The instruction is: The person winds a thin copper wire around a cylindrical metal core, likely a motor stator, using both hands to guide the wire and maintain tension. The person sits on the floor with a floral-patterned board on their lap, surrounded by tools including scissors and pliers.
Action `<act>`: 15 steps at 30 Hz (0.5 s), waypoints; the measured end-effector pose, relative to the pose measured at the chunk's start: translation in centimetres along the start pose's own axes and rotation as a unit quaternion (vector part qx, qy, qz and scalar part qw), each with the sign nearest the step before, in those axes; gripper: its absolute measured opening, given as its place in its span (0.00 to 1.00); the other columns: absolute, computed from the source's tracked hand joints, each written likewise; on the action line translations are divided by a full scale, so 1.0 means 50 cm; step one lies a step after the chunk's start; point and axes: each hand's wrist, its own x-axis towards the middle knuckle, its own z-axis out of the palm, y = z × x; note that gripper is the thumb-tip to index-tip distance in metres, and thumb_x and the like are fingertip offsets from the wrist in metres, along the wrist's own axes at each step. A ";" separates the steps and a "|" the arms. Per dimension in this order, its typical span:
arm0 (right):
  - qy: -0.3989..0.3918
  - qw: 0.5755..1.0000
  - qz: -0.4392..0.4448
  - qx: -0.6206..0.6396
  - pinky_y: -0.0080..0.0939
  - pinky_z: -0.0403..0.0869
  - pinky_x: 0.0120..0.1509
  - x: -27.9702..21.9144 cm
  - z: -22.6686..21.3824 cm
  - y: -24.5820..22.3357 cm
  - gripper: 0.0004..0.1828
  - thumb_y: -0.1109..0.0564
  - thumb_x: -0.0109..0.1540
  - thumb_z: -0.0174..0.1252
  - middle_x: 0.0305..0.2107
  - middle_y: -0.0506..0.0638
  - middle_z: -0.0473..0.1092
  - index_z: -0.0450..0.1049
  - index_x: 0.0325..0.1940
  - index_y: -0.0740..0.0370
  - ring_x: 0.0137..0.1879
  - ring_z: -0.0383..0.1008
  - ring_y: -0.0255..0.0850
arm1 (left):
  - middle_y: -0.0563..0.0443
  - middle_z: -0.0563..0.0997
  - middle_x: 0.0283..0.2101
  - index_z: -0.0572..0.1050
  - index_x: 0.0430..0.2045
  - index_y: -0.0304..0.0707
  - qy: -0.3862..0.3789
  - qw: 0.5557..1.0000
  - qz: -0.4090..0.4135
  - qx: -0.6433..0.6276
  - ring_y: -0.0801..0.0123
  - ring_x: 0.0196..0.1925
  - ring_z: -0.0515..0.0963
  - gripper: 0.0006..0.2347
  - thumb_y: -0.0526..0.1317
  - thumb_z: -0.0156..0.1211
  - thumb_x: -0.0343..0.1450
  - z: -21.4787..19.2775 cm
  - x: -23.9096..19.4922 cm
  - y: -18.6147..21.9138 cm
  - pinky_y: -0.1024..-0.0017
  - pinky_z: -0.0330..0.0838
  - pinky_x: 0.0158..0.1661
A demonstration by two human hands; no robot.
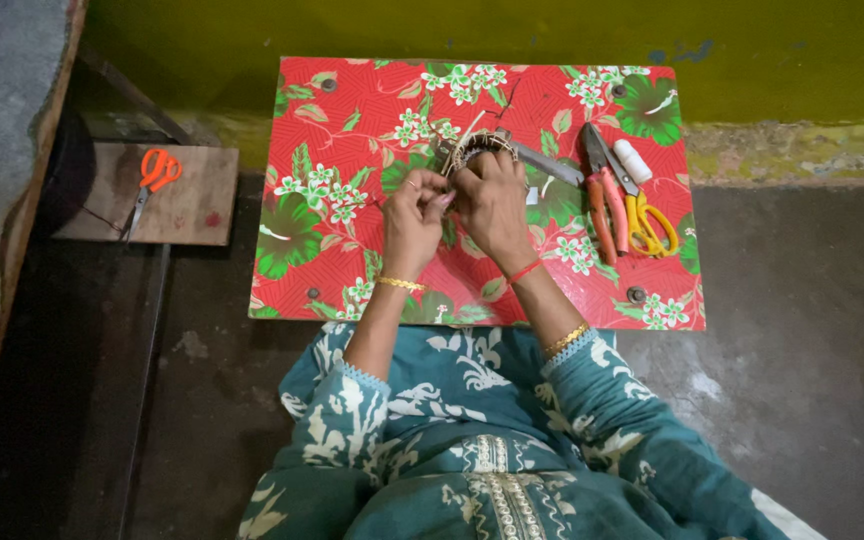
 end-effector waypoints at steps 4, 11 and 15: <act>0.017 1.000 -0.010 0.019 0.51 0.61 0.51 -0.005 0.007 0.014 0.06 0.60 0.53 0.63 0.35 0.51 0.69 0.77 0.35 0.58 0.47 0.66 0.51 | 0.45 0.83 0.30 0.73 0.40 0.30 -0.031 0.992 -0.031 -0.116 0.73 0.30 0.84 0.07 0.29 0.62 0.71 -0.005 0.002 0.029 0.75 0.79 0.30; 0.012 1.000 -0.028 0.002 0.53 0.61 0.50 0.009 0.032 0.013 0.03 0.60 0.53 0.62 0.30 0.51 0.69 0.74 0.30 0.57 0.43 0.67 0.50 | 0.42 0.85 0.37 0.77 0.45 0.31 0.023 0.998 -0.021 0.049 0.63 0.36 0.85 0.09 0.29 0.57 0.73 -0.026 0.003 -0.012 0.67 0.77 0.37; -0.016 0.997 -0.068 -0.036 0.52 0.62 0.51 0.022 0.054 -0.005 0.07 0.57 0.52 0.63 0.30 0.54 0.68 0.72 0.30 0.60 0.43 0.67 0.51 | 0.40 0.85 0.41 0.77 0.45 0.30 0.063 0.997 0.031 0.027 0.60 0.42 0.85 0.10 0.27 0.54 0.71 -0.014 0.004 -0.052 0.66 0.78 0.44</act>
